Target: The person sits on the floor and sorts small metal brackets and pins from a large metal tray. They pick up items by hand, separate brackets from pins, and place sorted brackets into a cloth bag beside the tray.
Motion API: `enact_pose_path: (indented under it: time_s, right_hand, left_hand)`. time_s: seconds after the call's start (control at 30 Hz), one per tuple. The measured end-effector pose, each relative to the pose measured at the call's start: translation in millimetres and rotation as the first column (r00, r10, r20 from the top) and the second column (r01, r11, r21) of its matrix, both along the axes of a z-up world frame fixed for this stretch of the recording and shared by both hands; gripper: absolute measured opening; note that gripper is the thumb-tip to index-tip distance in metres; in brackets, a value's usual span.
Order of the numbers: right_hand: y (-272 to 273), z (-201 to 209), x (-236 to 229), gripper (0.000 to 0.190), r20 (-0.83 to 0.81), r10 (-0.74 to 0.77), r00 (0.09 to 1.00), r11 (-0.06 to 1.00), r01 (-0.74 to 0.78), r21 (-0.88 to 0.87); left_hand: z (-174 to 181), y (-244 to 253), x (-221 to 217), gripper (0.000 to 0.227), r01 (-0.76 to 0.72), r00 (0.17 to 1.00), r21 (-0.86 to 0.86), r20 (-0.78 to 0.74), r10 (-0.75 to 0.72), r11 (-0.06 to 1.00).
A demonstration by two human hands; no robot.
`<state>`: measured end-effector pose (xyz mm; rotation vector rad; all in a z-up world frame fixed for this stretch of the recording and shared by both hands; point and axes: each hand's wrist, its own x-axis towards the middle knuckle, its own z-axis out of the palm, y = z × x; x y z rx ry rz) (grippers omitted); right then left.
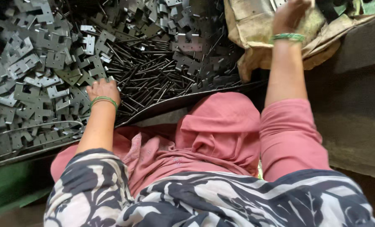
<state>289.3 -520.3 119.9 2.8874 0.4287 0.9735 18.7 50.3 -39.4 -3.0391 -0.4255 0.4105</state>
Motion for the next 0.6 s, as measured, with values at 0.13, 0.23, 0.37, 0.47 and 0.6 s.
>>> enact_pose_path:
  time_s: [0.13, 0.23, 0.37, 0.47, 0.6]
  right_hand:
    - [-2, 18, -13, 0.039, -0.16, -0.133, 0.978, 0.964, 0.091, -0.25]
    - [56, 9, -42, 0.04, -0.207, -0.012, 0.978, 0.999, 0.005, -0.034]
    - [167, -37, -91, 0.03, -0.016, 0.503, 0.864, 0.859, -0.498, 0.122]
    - [234, -81, -124, 0.035, -0.465, 0.473, 0.749, 0.88, -0.372, 0.295]
    - [271, -105, -135, 0.052, -0.626, 0.355, 0.695, 0.916, -0.394, 0.082]
  left_hand:
    - [-4, 1, 4, 0.033, 0.046, 0.998, 0.052, 0.028, -0.047, 0.998]
    - [6, -1, 1, 0.035, 0.046, 0.999, 0.042, 0.016, -0.047, 0.998]
    - [32, -19, 12, 0.044, 0.089, 0.99, -0.207, 0.125, -0.064, 0.974]
    - [49, -41, 10, 0.04, 0.298, 0.915, -0.561, 0.399, -0.062, 0.772]
    - [74, -54, -3, 0.039, 0.181, 0.929, -0.903, 0.027, 0.37, -0.389]
